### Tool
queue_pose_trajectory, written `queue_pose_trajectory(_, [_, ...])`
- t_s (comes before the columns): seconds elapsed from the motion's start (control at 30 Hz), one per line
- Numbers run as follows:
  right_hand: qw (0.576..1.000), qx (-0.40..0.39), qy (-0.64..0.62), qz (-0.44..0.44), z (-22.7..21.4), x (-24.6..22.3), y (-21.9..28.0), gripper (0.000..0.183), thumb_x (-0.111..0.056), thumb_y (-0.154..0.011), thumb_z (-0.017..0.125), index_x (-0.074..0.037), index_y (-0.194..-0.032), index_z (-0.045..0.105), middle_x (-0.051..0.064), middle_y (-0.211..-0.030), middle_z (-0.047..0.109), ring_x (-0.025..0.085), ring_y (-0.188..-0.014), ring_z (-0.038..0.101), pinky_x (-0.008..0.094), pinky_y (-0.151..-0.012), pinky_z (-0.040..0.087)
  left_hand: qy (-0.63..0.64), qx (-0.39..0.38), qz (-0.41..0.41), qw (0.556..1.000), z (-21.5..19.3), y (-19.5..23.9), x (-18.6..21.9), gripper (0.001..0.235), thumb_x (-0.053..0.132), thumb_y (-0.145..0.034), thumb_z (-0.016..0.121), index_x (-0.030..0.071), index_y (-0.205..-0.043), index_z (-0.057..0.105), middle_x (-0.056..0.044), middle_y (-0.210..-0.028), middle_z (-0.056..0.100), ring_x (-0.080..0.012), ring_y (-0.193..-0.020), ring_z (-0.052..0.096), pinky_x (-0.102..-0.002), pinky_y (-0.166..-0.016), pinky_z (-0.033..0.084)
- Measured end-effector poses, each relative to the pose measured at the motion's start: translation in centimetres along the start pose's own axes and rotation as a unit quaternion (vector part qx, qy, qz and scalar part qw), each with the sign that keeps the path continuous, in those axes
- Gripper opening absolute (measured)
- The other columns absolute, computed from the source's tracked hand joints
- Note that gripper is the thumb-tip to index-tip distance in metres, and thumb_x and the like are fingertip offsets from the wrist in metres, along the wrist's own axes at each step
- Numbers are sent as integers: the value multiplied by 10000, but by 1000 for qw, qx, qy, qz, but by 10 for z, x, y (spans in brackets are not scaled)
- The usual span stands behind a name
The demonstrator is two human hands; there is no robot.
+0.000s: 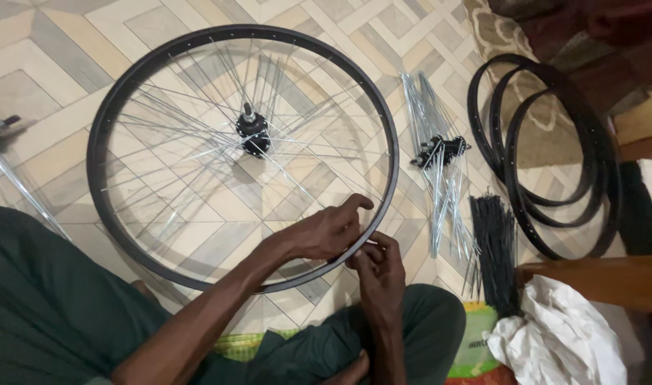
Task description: The person sits on the floor and laces a bicycle wheel by hand. They insert spokes from the hub into the rim and secure them with nipples, working around the wheel to complete the lacing pattern.
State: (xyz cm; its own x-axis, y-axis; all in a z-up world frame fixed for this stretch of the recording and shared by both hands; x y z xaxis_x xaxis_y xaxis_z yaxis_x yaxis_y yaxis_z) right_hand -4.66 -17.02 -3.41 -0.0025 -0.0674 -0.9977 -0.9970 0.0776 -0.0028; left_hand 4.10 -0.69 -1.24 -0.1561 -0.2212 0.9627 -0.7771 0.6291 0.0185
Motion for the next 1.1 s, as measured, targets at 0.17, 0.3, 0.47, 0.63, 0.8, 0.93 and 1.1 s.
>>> queue_pose_trajectory(0.17, [1000, 19, 0, 21, -1, 8, -2, 342, 13, -959, 607, 19, -1290, 524, 146, -1054, 683, 197, -954, 688, 340, -819, 604, 8, -12, 43, 999, 2, -1, -1, 516, 167, -985, 505, 8, -1448, 344, -158, -752, 666, -322, -692, 695, -448, -642, 530])
queue_pose_trajectory(0.3, [999, 29, 19, 24, -1, 11, -3, 307, 3, -961, 592, 20, -1262, 533, 133, -1054, 692, 190, -951, 702, 331, -813, 603, -13, -9, -6, 1000, 2, 2, -2, 542, 174, -971, 495, 37, -1476, 353, -192, -715, 645, -352, -644, 677, -473, -626, 511])
queue_pose_trajectory(0.47, [997, 68, 23, 26, 1, 9, -3, 238, -9, -983, 570, 33, -1217, 571, 131, -1009, 694, 185, -889, 698, 327, -786, 597, 14, -24, 36, 999, -5, 4, 15, 605, 150, -954, 523, 22, -1496, 286, -187, -784, 660, -362, -692, 689, -476, -632, 505])
queue_pose_trajectory(0.63, [997, 70, 20, -16, 6, 7, -4, 215, -27, -1015, 555, 29, -1221, 578, 123, -987, 685, 174, -850, 673, 317, -753, 579, -67, 44, -11, 997, -3, 16, 31, 515, 250, -987, 521, 68, -1453, 399, -202, -859, 665, -390, -754, 700, -478, -650, 537])
queue_pose_trajectory(0.8, [996, 90, 29, -5, 3, 5, -13, 194, -40, -1012, 548, 13, -1198, 571, 122, -1014, 733, 173, -860, 710, 321, -778, 617, -80, 354, -131, 923, 0, 40, 15, 519, 242, -988, 554, -14, -1429, 460, -329, -1015, 687, -418, -868, 718, -491, -835, 523])
queue_pose_trajectory(0.93, [995, 88, 22, -30, 5, -4, -23, 202, -30, -1026, 545, 7, -1223, 570, 142, -1082, 741, 184, -891, 719, 332, -810, 627, -202, 411, -49, 887, 3, 65, -13, 650, 187, -907, 710, -135, -1380, 404, -356, -1158, 620, -481, -920, 684, -516, -765, 547])
queue_pose_trajectory(1.1, [971, 149, 181, -41, 1, -29, -5, 180, -71, -989, 629, 5, -1151, 643, 133, -1043, 735, 190, -938, 696, 329, -809, 591, 346, 129, -206, 906, 23, 60, -33, 296, 239, -988, 605, -33, -1068, 524, -179, -858, 690, -274, -683, 740, -405, -537, 592])
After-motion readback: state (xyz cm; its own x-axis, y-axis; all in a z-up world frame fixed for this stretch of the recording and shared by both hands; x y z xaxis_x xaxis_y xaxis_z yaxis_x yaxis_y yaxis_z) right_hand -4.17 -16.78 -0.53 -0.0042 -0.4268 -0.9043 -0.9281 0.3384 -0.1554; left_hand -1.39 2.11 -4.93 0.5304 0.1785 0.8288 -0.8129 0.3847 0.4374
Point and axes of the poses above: each hand's wrist, its own y-axis away from the middle knuckle, its own z-axis out of the palm, x = y × z, the point moved 2 cm from there along -y, towards the middle knuckle
